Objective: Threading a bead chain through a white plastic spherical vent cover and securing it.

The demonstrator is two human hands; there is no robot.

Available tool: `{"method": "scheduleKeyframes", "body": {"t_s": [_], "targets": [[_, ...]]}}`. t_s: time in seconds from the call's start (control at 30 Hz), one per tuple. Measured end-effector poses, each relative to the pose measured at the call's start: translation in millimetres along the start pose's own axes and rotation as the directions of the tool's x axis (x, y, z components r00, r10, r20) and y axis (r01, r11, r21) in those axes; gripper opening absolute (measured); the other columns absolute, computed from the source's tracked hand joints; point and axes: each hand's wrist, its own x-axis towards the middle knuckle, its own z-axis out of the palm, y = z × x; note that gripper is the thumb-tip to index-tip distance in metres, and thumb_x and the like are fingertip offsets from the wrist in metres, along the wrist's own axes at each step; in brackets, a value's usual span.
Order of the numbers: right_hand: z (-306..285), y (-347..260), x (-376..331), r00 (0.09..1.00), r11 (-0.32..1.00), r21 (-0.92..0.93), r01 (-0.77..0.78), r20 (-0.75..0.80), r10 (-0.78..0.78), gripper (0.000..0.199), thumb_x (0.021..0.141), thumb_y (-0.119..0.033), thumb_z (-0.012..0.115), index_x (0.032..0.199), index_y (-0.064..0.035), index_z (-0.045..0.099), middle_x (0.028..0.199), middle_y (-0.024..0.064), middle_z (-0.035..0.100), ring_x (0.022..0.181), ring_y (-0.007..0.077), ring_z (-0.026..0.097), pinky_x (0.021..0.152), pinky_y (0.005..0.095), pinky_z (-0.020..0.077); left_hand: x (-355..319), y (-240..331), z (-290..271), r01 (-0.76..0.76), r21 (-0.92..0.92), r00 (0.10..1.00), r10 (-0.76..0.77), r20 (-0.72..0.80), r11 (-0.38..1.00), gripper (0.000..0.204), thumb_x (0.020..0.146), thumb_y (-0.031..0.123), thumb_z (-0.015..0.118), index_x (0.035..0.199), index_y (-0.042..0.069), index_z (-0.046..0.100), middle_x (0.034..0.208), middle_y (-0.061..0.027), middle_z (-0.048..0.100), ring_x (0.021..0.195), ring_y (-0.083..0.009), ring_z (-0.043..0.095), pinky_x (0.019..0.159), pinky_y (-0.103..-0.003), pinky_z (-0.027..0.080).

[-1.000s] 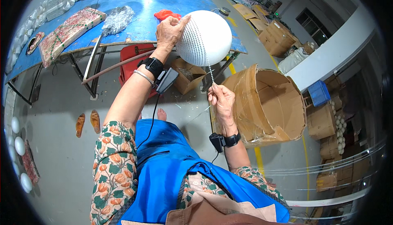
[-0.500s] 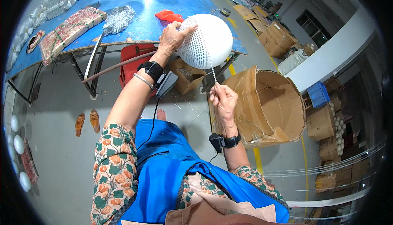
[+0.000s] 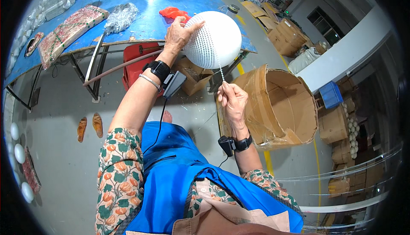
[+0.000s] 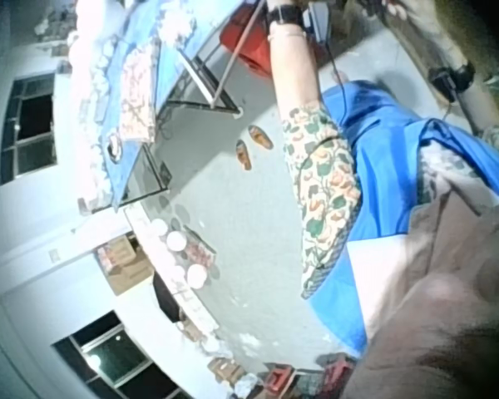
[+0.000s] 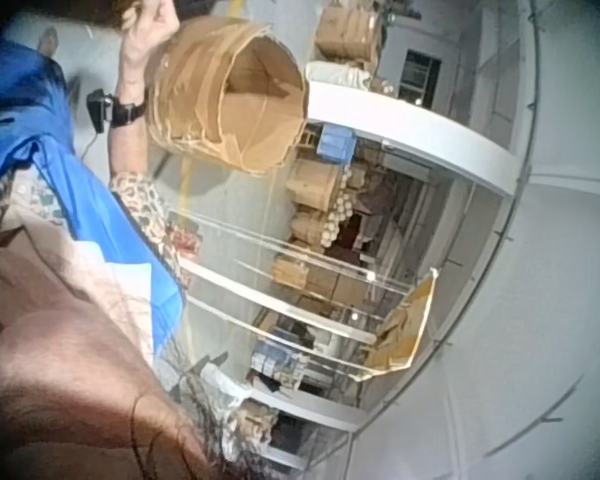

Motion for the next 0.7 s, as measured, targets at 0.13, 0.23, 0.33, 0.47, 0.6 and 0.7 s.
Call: {"method": "scheduleKeyframes", "body": {"t_s": [0.13, 0.23, 0.33, 0.47, 0.6, 0.7], "targets": [[-3, 2, 3, 1.000, 1.000, -0.006, -0.019, -0.011, 0.019, 0.025, 0.087, -0.019, 0.055, 0.072, 0.0013, 0.060, 0.054, 0.0019, 0.054, 0.042, 0.0038, 0.045, 0.041, 0.0161, 0.0340, 3, -8, -1, -0.006, -0.039, 0.994, 0.010, 0.112, 0.999, 0.081, 0.062, 0.063, 0.062, 0.109, -0.002, 0.052, 0.102, -0.0224, 0.058, 0.095, -0.0327, 0.056, 0.084, -0.039, 0.043], [-1, 8, 7, 0.999, 0.999, -0.002, -0.036, -0.016, 0.036, 0.025, 0.086, -0.019, 0.055, 0.072, 0.0010, 0.060, 0.054, 0.0019, 0.054, 0.042, 0.0038, 0.045, 0.041, 0.0162, 0.0336, 1, -7, -3, -0.021, 0.044, 0.978, 0.011, 0.207, 0.999, 0.080, 0.065, 0.066, 0.057, 0.109, -0.001, 0.052, 0.100, -0.0224, 0.058, 0.094, -0.0337, 0.056, 0.082, -0.040, 0.043], [2, 13, 11, 0.999, 0.999, -0.007, -0.035, -0.030, 0.034, 0.025, 0.086, -0.019, 0.055, 0.072, 0.0006, 0.060, 0.054, 0.0018, 0.054, 0.042, 0.0036, 0.045, 0.040, 0.0163, 0.0330, -6, -15, 3, -0.223, 0.045, 0.972, 0.219, 0.088, 0.974, 0.077, 0.067, 0.068, 0.054, 0.105, 0.001, 0.054, 0.096, -0.0216, 0.059, 0.092, -0.0342, 0.057, 0.079, -0.040, 0.043], [-1, 17, 18, 0.999, 1.000, -0.006, -0.010, -0.044, 0.009, 0.025, 0.086, -0.019, 0.055, 0.072, 0.0005, 0.060, 0.054, 0.0013, 0.054, 0.042, 0.0032, 0.045, 0.040, 0.0162, 0.0334, -4, -4, -5, -0.146, 0.012, 0.951, 0.137, 0.278, 0.989, 0.079, 0.067, 0.068, 0.053, 0.109, 0.001, 0.051, 0.099, -0.0224, 0.058, 0.094, -0.0341, 0.056, 0.081, -0.039, 0.043], [3, 9, 18, 0.998, 1.000, -0.023, 0.007, -0.058, -0.009, 0.025, 0.086, -0.019, 0.055, 0.072, 0.0002, 0.060, 0.053, 0.0006, 0.054, 0.042, 0.0027, 0.044, 0.040, 0.0159, 0.0333, -5, -13, -3, -0.130, 0.000, 0.972, 0.128, 0.198, 0.991, 0.084, 0.066, 0.067, 0.056, 0.117, 0.000, 0.047, 0.104, -0.0226, 0.056, 0.098, -0.0336, 0.055, 0.085, -0.037, 0.042], [1, 8, 13, 0.999, 0.997, -0.065, 0.033, -0.029, -0.035, 0.025, 0.086, -0.020, 0.055, 0.073, 0.0002, 0.060, 0.053, 0.0002, 0.053, 0.041, 0.0024, 0.044, 0.040, 0.0156, 0.0329, -11, -20, -2, -0.172, -0.025, 0.978, 0.174, 0.115, 0.985, 0.086, 0.065, 0.067, 0.057, 0.118, 0.000, 0.046, 0.105, -0.0219, 0.056, 0.099, -0.0332, 0.054, 0.086, -0.037, 0.042]]}}
